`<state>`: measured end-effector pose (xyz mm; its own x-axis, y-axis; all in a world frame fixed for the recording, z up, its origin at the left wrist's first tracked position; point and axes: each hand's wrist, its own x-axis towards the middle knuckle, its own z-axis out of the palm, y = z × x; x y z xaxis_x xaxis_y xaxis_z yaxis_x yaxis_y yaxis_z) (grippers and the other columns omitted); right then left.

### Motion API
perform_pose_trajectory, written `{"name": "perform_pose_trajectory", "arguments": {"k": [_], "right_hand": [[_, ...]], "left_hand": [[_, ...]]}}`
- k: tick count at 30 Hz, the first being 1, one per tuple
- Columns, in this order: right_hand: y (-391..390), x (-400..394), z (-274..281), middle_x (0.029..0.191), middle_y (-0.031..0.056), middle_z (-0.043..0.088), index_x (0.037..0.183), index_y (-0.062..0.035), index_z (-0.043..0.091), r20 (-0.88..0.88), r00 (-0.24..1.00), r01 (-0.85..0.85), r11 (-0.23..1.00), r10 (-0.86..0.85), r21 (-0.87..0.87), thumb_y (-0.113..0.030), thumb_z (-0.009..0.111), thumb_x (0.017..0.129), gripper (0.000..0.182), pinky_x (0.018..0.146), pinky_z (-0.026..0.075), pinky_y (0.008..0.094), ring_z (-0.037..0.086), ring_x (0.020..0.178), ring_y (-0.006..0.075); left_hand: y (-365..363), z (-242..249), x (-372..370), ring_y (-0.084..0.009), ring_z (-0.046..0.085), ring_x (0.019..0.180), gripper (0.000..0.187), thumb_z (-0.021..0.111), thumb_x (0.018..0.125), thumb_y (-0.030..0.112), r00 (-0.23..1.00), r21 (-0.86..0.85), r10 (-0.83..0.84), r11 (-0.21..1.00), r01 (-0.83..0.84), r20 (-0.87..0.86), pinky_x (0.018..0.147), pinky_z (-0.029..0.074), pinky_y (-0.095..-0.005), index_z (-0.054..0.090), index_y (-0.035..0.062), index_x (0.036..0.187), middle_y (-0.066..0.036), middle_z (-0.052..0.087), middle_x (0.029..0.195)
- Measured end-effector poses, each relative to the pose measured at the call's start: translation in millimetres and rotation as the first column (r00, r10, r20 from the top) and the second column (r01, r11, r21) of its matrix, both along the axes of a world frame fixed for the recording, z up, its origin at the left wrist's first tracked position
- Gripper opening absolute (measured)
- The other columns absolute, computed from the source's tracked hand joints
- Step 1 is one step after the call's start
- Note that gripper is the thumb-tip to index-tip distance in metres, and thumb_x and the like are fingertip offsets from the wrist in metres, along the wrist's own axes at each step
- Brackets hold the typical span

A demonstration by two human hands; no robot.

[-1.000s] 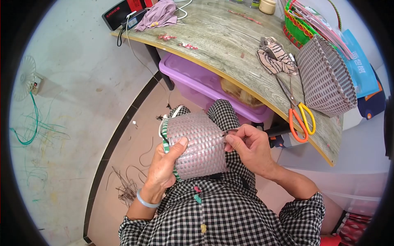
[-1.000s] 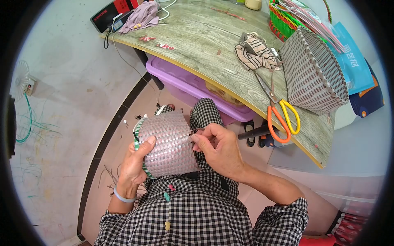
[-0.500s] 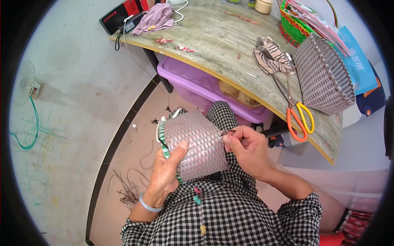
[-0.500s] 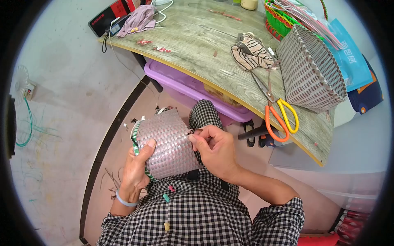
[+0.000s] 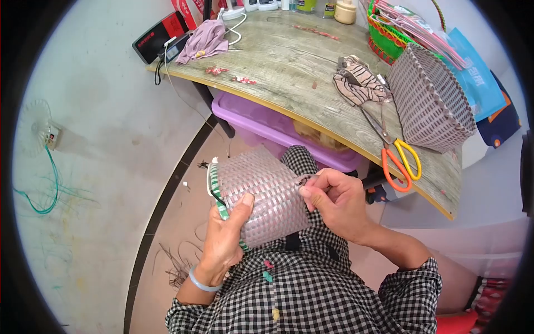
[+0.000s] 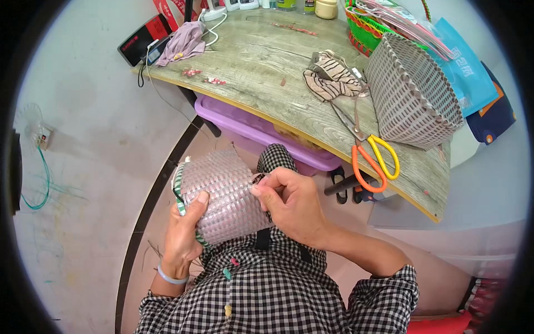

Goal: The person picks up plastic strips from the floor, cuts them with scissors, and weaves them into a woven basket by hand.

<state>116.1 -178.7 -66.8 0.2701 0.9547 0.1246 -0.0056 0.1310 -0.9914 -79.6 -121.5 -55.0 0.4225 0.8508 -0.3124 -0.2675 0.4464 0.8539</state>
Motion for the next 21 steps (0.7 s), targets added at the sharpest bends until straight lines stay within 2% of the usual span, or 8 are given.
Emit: {"name": "perform_pose_trajectory", "arguments": {"k": [1,4,7,10,13,19,21], "right_hand": [[0.9,0.4,4.2,0.068,0.0044,0.059,0.078,0.0023,0.058,-0.002,1.0,-0.006,1.0,0.006,0.01,-0.002,0.064,0.087,0.012,0.05,0.043,0.0217,0.053,0.058,0.0058],[4.3,10.9,6.7,0.069,0.0051,0.059,0.075,0.0023,0.058,0.149,0.989,-0.016,1.0,0.014,0.015,-0.004,0.065,0.087,0.015,0.05,0.041,0.0218,0.052,0.057,0.0059],[5.8,9.2,18.4,0.07,0.006,0.06,0.073,0.0034,0.057,0.146,0.989,0.004,0.996,-0.016,0.084,-0.006,0.067,0.085,0.018,0.052,0.042,0.0239,0.053,0.06,0.0075],[5.7,15.8,24.5,0.073,0.0069,0.061,0.074,0.0047,0.058,0.33,0.944,-0.021,0.99,-0.025,0.137,-0.006,0.068,0.084,0.018,0.058,0.044,0.0259,0.055,0.065,0.0094],[6.9,19.3,29.2,0.074,0.0063,0.06,0.075,0.0045,0.06,0.224,0.974,-0.061,0.987,0.026,0.151,-0.006,0.069,0.082,0.016,0.065,0.044,0.0257,0.055,0.072,0.0103],[2.9,21.6,30.5,0.097,0.0062,0.056,0.071,0.0016,0.06,0.266,0.964,-0.047,0.992,0.015,0.115,-0.007,0.072,0.081,0.018,0.067,0.042,0.023,0.048,0.075,0.0087],[3.3,22.6,27.3,0.102,0.006,0.053,0.069,0.0011,0.058,0.223,0.973,-0.086,0.992,0.065,0.089,-0.008,0.073,0.08,0.02,0.069,0.042,0.0231,0.048,0.076,0.0084]], "left_hand": [[0.3,3.2,1.3,-0.0181,0.065,0.094,0.025,0.055,0.096,0.014,1.0,0.02,0.007,1.0,-0.007,-0.004,0.083,0.055,-0.0345,0.06,-0.002,0.114,-0.011,0.066,0.107],[1.1,11.9,-0.2,-0.0181,0.065,0.094,0.025,0.056,0.096,0.014,1.0,0.042,-0.005,0.999,0.005,-0.003,0.083,0.054,-0.034,0.06,-0.0022,0.114,-0.011,0.066,0.107],[1.0,21.6,-0.2,-0.0179,0.065,0.094,0.025,0.057,0.095,0.014,1.0,0.069,-0.001,0.998,0.0,0.006,0.083,0.054,-0.0337,0.061,-0.0024,0.114,-0.011,0.066,0.107],[0.2,25.5,1.1,-0.0177,0.065,0.094,0.025,0.058,0.095,0.014,1.0,0.134,-0.003,0.991,0.005,-0.011,0.083,0.054,-0.0336,0.061,-0.0026,0.113,-0.012,0.066,0.107],[-0.9,29.7,3.5,-0.0175,0.065,0.094,0.025,0.057,0.095,0.014,1.0,0.164,-0.009,0.986,0.012,-0.02,0.083,0.054,-0.0333,0.061,-0.003,0.113,-0.012,0.066,0.107],[-3.6,27.7,4.3,-0.017,0.065,0.094,0.025,0.058,0.095,0.014,0.999,0.176,-0.029,0.984,0.034,-0.026,0.083,0.053,-0.0329,0.061,-0.0034,0.113,-0.011,0.066,0.107],[-5.3,27.1,5.8,-0.0168,0.065,0.094,0.025,0.058,0.095,0.014,0.999,0.19,-0.029,0.981,0.032,-0.018,0.083,0.053,-0.0328,0.061,-0.0033,0.113,-0.011,0.066,0.107]]}}
